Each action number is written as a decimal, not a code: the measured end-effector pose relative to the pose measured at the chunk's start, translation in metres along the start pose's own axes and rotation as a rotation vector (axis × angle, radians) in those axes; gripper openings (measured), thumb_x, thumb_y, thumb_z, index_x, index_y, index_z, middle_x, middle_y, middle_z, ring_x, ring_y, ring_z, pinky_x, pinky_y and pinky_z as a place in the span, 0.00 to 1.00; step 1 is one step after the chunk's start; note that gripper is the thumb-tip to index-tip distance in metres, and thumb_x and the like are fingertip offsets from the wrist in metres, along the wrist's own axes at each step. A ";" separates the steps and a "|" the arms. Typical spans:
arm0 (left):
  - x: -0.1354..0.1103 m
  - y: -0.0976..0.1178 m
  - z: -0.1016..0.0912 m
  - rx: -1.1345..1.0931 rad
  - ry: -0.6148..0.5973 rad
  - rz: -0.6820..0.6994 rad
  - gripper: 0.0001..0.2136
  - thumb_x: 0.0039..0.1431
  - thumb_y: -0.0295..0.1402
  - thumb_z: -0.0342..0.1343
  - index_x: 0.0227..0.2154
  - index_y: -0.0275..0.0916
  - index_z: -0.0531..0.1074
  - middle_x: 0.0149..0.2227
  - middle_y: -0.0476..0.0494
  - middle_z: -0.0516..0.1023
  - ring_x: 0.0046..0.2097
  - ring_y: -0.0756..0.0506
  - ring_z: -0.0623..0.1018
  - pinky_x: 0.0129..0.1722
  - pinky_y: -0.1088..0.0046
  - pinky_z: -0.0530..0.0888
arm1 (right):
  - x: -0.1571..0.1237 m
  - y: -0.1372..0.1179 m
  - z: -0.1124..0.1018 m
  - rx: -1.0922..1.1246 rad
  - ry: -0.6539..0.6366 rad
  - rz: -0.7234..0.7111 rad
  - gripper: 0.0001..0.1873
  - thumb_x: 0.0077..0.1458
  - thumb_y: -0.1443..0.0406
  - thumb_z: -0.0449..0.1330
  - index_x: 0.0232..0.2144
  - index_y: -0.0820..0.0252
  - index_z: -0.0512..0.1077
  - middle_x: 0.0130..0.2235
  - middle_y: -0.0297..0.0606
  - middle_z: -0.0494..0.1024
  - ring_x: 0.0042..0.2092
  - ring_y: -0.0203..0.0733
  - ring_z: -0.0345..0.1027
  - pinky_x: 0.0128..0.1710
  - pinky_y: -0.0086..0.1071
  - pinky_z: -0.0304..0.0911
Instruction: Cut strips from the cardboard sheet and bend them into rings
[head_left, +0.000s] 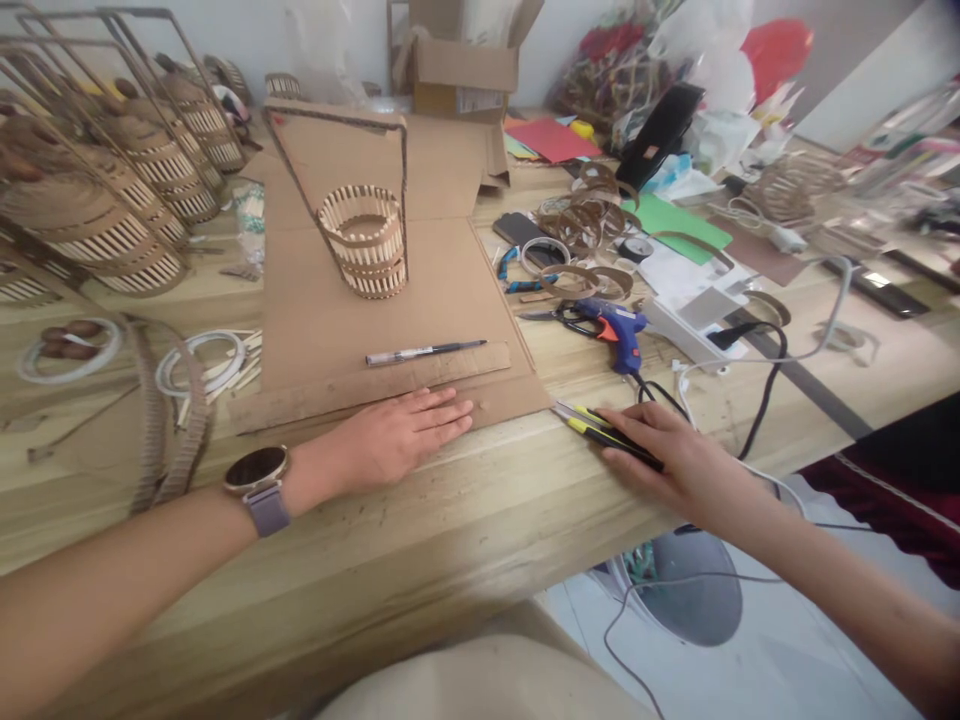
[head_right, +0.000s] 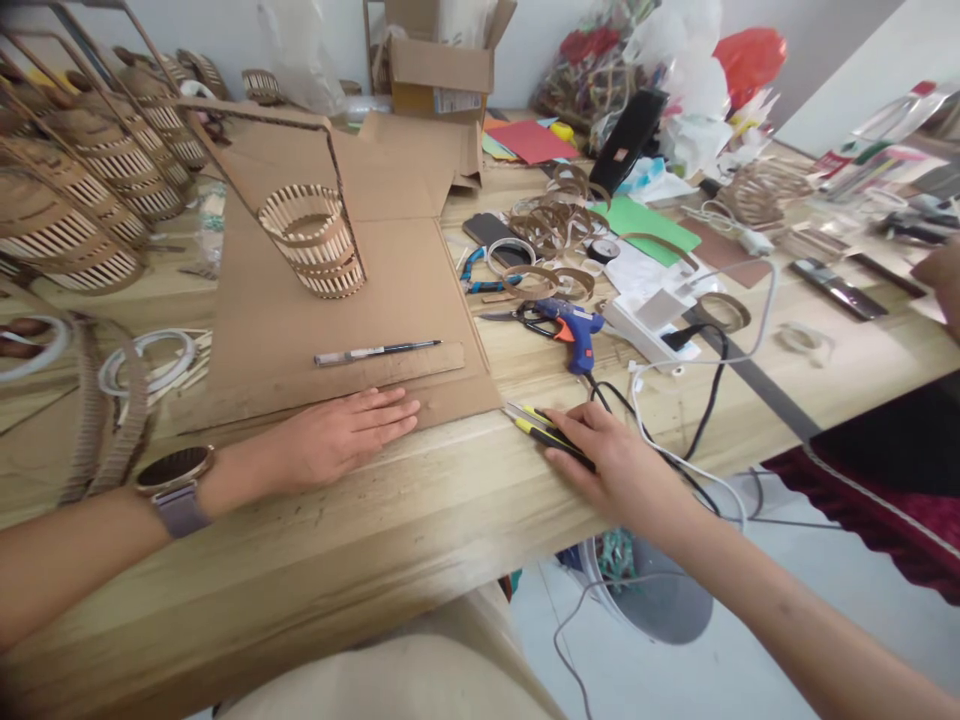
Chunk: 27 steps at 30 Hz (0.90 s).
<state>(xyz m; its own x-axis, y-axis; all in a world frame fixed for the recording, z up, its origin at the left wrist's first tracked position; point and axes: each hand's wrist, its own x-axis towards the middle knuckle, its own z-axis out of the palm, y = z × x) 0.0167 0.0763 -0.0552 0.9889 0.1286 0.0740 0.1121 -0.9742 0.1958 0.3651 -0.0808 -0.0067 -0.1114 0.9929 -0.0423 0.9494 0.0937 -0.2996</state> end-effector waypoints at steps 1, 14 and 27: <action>0.000 0.001 0.000 -0.004 -0.003 0.001 0.26 0.71 0.25 0.40 0.70 0.39 0.50 0.72 0.46 0.50 0.73 0.46 0.44 0.71 0.63 0.48 | -0.001 -0.002 0.001 0.001 0.007 0.005 0.28 0.64 0.49 0.48 0.55 0.59 0.73 0.46 0.50 0.75 0.44 0.52 0.75 0.45 0.46 0.73; 0.021 -0.012 -0.017 -0.112 0.036 0.063 0.24 0.75 0.40 0.36 0.66 0.35 0.60 0.69 0.43 0.60 0.71 0.42 0.57 0.71 0.59 0.51 | 0.018 0.018 0.002 0.036 0.021 0.006 0.29 0.63 0.49 0.50 0.56 0.59 0.73 0.45 0.50 0.75 0.46 0.55 0.74 0.47 0.49 0.72; 0.023 -0.011 -0.012 -0.160 0.082 0.045 0.22 0.76 0.38 0.37 0.65 0.37 0.62 0.68 0.45 0.62 0.70 0.44 0.58 0.71 0.62 0.52 | 0.005 0.009 0.000 -0.018 0.038 -0.016 0.27 0.65 0.50 0.49 0.55 0.58 0.72 0.46 0.49 0.75 0.44 0.52 0.74 0.43 0.44 0.74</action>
<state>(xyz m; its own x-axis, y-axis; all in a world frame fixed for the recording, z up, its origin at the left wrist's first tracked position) 0.0366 0.0925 -0.0440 0.9806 0.1067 0.1643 0.0447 -0.9383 0.3428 0.3727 -0.0753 -0.0097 -0.1156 0.9933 -0.0019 0.9529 0.1103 -0.2824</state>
